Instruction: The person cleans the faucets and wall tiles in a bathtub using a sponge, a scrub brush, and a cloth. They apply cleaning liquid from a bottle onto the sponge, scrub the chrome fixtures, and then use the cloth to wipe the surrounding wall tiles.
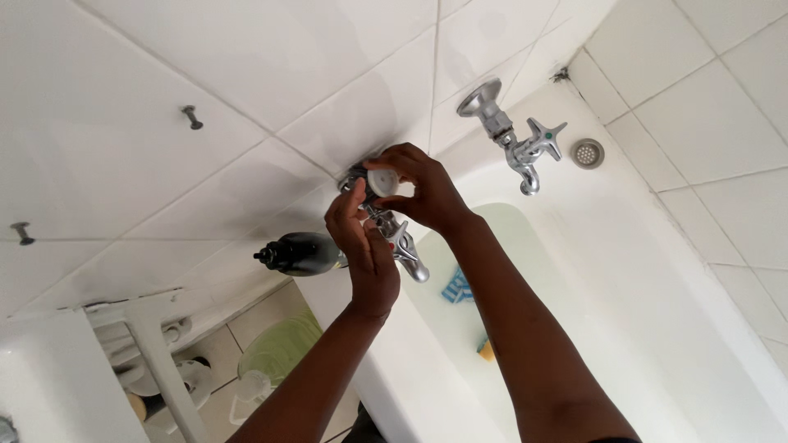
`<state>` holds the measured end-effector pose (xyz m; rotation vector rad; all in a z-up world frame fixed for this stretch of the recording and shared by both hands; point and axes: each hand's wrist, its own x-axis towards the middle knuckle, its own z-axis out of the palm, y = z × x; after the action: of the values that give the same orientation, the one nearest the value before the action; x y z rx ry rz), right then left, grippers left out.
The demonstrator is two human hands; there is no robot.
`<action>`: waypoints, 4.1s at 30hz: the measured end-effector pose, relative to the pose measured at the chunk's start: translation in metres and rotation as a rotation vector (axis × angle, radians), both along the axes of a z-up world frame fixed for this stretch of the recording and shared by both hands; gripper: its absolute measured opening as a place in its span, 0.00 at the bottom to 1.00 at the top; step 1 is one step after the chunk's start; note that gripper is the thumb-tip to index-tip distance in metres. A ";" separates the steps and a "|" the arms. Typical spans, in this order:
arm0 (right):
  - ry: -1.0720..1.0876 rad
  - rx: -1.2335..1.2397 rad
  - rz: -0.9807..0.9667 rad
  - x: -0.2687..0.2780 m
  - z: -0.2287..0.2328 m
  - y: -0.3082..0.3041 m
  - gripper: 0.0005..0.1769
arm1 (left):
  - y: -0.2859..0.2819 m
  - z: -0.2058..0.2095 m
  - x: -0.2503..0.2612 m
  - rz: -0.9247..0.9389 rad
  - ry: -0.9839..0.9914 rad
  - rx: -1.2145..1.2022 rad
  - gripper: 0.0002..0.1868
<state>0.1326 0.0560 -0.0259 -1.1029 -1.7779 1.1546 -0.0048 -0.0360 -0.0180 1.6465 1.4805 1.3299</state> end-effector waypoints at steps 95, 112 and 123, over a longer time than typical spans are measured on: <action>-0.652 0.204 -0.466 -0.030 -0.025 -0.160 0.18 | 0.054 -0.114 -0.012 0.080 0.531 -0.717 0.49; -0.648 0.180 -0.492 -0.026 -0.031 -0.159 0.15 | 0.062 -0.146 -0.027 0.107 -0.187 -0.882 0.53; -0.642 0.158 -0.492 -0.027 -0.030 -0.163 0.18 | 0.010 -0.154 -0.011 -0.068 -1.250 -0.843 0.39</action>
<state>0.1057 -0.1065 -0.0556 -1.8166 -1.8427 0.3709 -0.0163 -0.0256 -0.1724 0.1675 0.9032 1.0630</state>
